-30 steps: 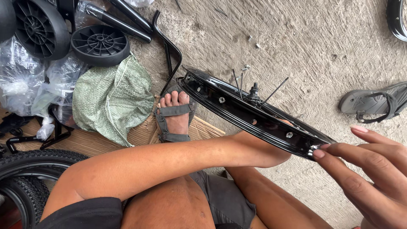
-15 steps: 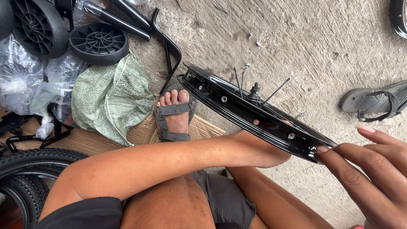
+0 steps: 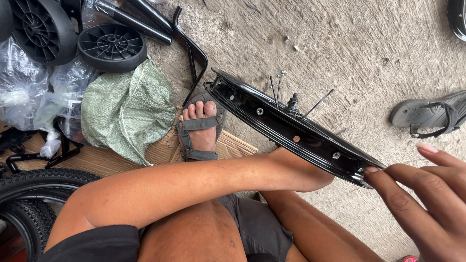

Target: The person assembles a bicycle wheel by inserting spokes into the hub and rim, then securing them with nuts. The person rotates the wheel to access different spoke holes and tightens each nut by hand.

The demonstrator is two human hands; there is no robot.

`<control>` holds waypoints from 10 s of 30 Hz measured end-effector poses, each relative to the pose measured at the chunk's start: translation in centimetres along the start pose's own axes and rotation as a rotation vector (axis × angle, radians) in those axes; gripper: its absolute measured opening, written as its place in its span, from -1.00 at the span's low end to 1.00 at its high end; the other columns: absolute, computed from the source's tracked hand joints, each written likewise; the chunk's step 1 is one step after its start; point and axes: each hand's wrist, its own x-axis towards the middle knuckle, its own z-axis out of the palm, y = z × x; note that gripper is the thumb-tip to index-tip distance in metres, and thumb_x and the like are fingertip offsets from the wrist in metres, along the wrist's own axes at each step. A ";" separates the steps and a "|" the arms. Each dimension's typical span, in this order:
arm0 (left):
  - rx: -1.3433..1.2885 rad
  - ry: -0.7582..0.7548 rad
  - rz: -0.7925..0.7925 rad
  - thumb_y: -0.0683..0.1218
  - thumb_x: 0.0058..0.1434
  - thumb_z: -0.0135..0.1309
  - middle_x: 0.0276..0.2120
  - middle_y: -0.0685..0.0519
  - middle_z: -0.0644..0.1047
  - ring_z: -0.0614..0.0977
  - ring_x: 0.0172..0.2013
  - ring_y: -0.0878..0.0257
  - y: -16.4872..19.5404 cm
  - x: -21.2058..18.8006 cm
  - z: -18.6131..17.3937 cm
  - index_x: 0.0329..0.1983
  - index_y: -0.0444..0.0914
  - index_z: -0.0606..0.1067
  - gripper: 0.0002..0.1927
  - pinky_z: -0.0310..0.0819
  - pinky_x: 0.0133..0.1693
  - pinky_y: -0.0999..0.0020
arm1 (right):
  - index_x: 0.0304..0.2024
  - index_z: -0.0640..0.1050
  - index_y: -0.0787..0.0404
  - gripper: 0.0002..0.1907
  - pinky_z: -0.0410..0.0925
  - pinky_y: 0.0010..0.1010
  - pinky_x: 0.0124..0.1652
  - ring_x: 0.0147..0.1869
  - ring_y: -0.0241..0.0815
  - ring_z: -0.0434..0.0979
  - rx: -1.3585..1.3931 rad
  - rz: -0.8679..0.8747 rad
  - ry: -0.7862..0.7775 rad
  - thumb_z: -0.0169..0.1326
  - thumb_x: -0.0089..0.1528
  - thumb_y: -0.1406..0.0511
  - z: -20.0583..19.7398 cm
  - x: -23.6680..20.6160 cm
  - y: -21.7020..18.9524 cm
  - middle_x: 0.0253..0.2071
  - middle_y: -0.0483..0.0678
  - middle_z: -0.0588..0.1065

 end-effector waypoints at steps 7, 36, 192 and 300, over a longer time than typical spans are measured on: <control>-0.005 0.008 0.008 -0.09 0.43 0.05 0.09 -0.01 0.55 0.65 0.02 0.13 -0.1 0.0 -0.1 0.26 -0.18 0.37 -0.64 0.60 0.06 0.26 | 0.08 0.63 0.08 -0.53 0.28 0.11 0.46 0.04 -0.13 0.56 -0.086 -0.010 -0.055 0.01 0.16 0.11 0.2 0.1 0.3 -0.09 -0.04 0.59; -0.288 0.084 -0.049 -0.12 0.46 0.10 -0.06 0.00 0.67 0.73 -0.01 0.23 1.3 0.9 -1.6 0.09 -0.26 0.58 -0.80 0.64 0.15 0.34 | -0.06 0.60 0.48 -0.70 0.51 -0.38 -0.29 -0.15 0.09 0.66 0.245 -0.193 0.339 0.26 0.14 0.57 -0.2 4.9 1.8 -0.17 0.34 0.54; 0.086 0.116 0.225 -0.10 0.33 0.22 -0.11 0.02 0.67 0.76 -0.25 0.23 0.6 1.2 -1.2 0.01 -0.25 0.58 -0.77 0.70 -0.18 0.48 | -0.13 0.61 0.42 -0.67 0.51 -0.06 0.14 -0.01 0.09 0.68 0.277 -0.048 0.175 0.34 0.04 0.52 0.7 3.3 1.9 -0.10 0.20 0.59; -0.145 0.039 -0.026 -0.02 0.52 -0.15 -0.25 0.04 0.60 0.63 -0.11 0.20 0.3 4.8 -1.8 0.12 -0.28 0.52 -0.68 0.59 0.02 0.30 | 0.13 0.40 0.44 -0.74 0.46 -0.64 -0.07 -0.06 -0.29 0.57 0.847 0.227 0.960 0.07 0.61 0.30 8.9 5.9 0.7 -0.01 0.07 0.49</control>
